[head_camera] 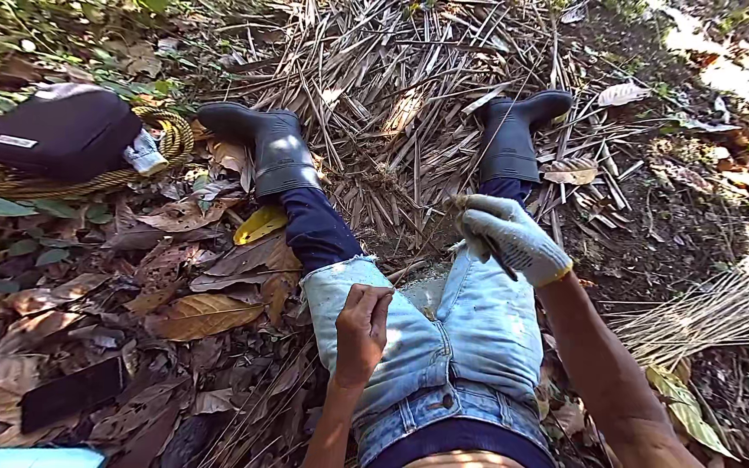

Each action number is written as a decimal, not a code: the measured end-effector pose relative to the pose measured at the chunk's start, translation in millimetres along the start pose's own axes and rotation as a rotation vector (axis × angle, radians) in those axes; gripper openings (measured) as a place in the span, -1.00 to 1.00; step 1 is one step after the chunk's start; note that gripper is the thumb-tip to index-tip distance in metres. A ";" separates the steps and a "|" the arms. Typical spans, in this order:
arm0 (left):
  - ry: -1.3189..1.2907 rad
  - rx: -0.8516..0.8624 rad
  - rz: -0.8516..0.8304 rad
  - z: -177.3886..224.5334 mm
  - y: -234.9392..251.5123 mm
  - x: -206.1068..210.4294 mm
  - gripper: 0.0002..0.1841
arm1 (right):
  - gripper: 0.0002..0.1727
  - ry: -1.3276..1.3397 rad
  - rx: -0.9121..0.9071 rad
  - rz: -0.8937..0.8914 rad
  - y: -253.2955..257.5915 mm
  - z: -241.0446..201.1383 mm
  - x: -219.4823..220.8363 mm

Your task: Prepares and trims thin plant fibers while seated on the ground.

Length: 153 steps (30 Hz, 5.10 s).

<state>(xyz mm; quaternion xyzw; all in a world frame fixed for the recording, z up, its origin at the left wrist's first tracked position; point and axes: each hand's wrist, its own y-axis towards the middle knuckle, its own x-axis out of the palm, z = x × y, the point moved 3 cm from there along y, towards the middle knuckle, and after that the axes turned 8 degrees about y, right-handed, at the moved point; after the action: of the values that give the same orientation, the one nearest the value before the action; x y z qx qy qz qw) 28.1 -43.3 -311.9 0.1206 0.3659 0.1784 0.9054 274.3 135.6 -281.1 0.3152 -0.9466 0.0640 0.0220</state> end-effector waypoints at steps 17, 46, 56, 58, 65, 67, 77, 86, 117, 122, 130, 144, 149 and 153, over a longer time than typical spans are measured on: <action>0.161 -0.226 0.044 -84.2 -56.8 -80.6 -0.71 | -0.63 -0.137 -0.164 0.475 16.0 -111.7 -138.9; -0.026 -0.018 -0.180 -55.9 -38.7 -38.9 -0.69 | -0.57 0.000 -0.092 0.151 18.2 -74.9 -48.3; 0.062 -0.273 -0.064 -94.1 -77.2 -78.9 -0.67 | -0.62 -0.138 -0.180 0.514 14.8 -107.2 -137.0; 0.052 -0.261 -0.049 -71.6 -45.8 -56.4 -0.68 | -0.55 -0.213 -0.075 0.368 9.6 -86.4 -81.6; -0.093 -0.156 -0.080 -2.5 30.1 14.1 -0.75 | -0.60 -0.105 0.120 -0.176 -6.3 -0.8 69.8; -0.111 -0.138 -0.086 6.3 34.0 20.4 -0.76 | -0.60 -0.078 0.116 -0.190 -7.2 5.7 79.6; -0.037 -0.052 -0.065 8.7 21.3 12.8 -0.77 | -0.66 -0.006 0.078 -0.039 -5.5 -14.5 57.5; 0.038 -0.019 -0.153 -69.2 -48.8 -44.1 -0.65 | -0.57 0.002 -0.057 0.174 19.7 -68.1 -59.3; -0.107 -0.077 -0.114 12.2 30.6 19.0 -0.75 | -0.67 0.008 0.062 -0.102 -5.3 -12.3 57.9; -0.065 -0.022 -0.160 -16.0 -2.9 -5.3 -0.72 | -0.59 0.011 -0.028 0.050 6.6 -46.3 7.0; 0.135 -0.168 -0.165 -105.0 -87.2 -72.6 -0.62 | -0.60 0.033 -0.109 0.335 22.0 -88.0 -100.0; -0.043 -0.104 -0.111 -8.0 26.6 1.7 -0.68 | -0.63 -0.254 0.241 -0.050 -13.1 -43.4 57.1; -0.128 -0.044 -0.152 16.0 40.3 25.6 -0.71 | -0.63 0.007 0.128 -0.192 -8.6 7.0 76.3; -0.177 -0.029 -0.169 17.3 34.1 29.1 -0.70 | -0.66 0.063 0.134 -0.154 -8.1 3.7 66.8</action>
<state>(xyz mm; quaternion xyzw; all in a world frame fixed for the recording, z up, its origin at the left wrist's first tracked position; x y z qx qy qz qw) 51.8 -1.9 -305.9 0.0917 0.2909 0.0953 0.9476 225.7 89.0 -278.4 0.3858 -0.9120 0.1351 0.0354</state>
